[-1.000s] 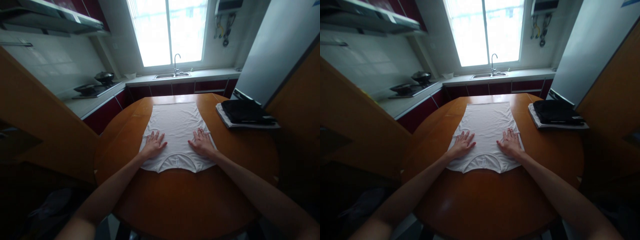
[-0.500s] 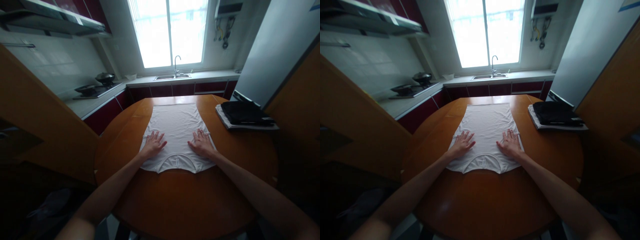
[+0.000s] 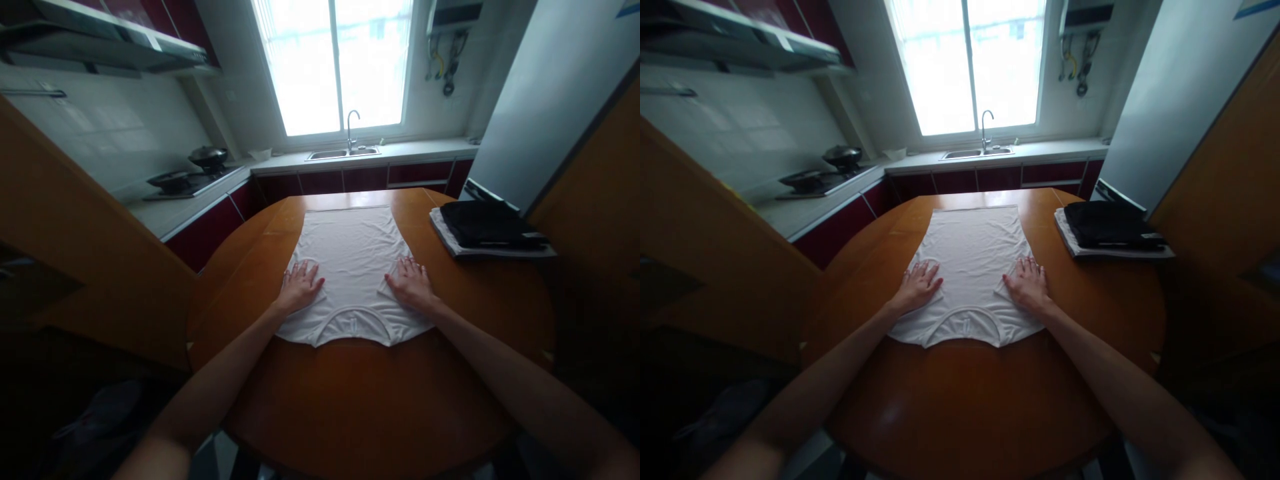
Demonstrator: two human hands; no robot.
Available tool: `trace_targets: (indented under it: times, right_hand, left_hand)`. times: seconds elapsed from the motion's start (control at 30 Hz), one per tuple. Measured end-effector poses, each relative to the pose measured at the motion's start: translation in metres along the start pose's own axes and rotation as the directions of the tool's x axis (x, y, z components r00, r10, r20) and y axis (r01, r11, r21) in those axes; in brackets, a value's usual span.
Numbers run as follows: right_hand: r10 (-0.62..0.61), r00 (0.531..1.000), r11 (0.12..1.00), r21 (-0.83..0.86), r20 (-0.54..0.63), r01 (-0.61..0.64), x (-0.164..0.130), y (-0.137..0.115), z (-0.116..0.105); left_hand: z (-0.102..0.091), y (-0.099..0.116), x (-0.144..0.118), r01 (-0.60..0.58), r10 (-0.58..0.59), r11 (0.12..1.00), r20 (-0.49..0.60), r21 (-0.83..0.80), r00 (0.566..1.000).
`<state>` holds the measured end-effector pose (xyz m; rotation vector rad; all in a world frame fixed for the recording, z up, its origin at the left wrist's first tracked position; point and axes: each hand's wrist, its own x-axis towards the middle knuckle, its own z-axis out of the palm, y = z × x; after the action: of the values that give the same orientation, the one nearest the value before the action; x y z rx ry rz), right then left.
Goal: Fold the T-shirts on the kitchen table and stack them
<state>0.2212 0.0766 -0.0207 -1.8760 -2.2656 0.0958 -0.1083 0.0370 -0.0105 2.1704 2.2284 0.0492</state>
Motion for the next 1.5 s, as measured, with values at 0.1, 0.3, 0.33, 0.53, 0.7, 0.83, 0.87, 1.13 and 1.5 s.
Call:
trace_targets:
  times: [0.1, 0.3, 0.33, 0.53, 0.7, 0.83, 0.87, 1.13, 1.5]
  right_hand:
    - [0.015, 0.999, 1.0, -0.021, 0.04, -0.014, 0.0002, 0.0004, 0.004]
    - [0.022, 0.999, 0.999, -0.03, 0.036, -0.02, 0.0003, -0.0007, 0.0049]
    - [0.019, 0.999, 1.0, -0.023, 0.034, -0.018, 0.0001, -0.0006, 0.0046]
    - [0.022, 0.999, 1.0, 0.019, 0.035, -0.022, -0.0007, -0.0009, 0.0018]
    - [0.019, 0.999, 1.0, 0.022, 0.049, -0.021, 0.0002, -0.0012, 0.0014]
    - [0.021, 0.999, 1.0, 0.021, 0.048, -0.022, 0.0001, -0.0014, 0.0012]
    - [0.022, 0.998, 1.0, 0.019, 0.05, -0.023, -0.0001, -0.0015, 0.0009]
    - [0.028, 0.997, 1.0, 0.011, 0.069, -0.029, -0.0006, -0.0021, -0.0007]
    - [0.017, 0.998, 0.999, 0.033, 0.058, -0.018, -0.0004, -0.0011, 0.0014]
  left_hand:
    - [0.001, -0.0009, 0.0013, 0.005, -0.005, 1.0, -0.005, 0.012, 1.0]
    - [0.0007, -0.0008, 0.0017, 0.007, -0.006, 1.0, -0.007, 0.016, 1.0]
    - [0.0002, -0.0005, 0.0015, 0.006, -0.006, 1.0, -0.008, 0.014, 1.0]
    - [0.0001, -0.001, 0.0014, -0.003, 0.003, 1.0, -0.02, 0.013, 1.0]
    - [0.0023, -0.0027, 0.0021, -0.009, 0.009, 1.0, -0.023, -0.003, 1.0]
    - [0.0015, -0.0023, 0.0017, -0.006, 0.006, 1.0, -0.015, -0.002, 1.0]
    - [0.001, -0.002, 0.0016, -0.005, 0.005, 1.0, -0.012, 0.0, 1.0]
    - [-0.0015, -0.0004, 0.0012, 0.0, 0.0, 1.0, 0.012, 0.002, 1.0]
    - [0.0009, -0.0016, 0.0011, -0.009, 0.009, 1.0, -0.028, -0.001, 1.0]
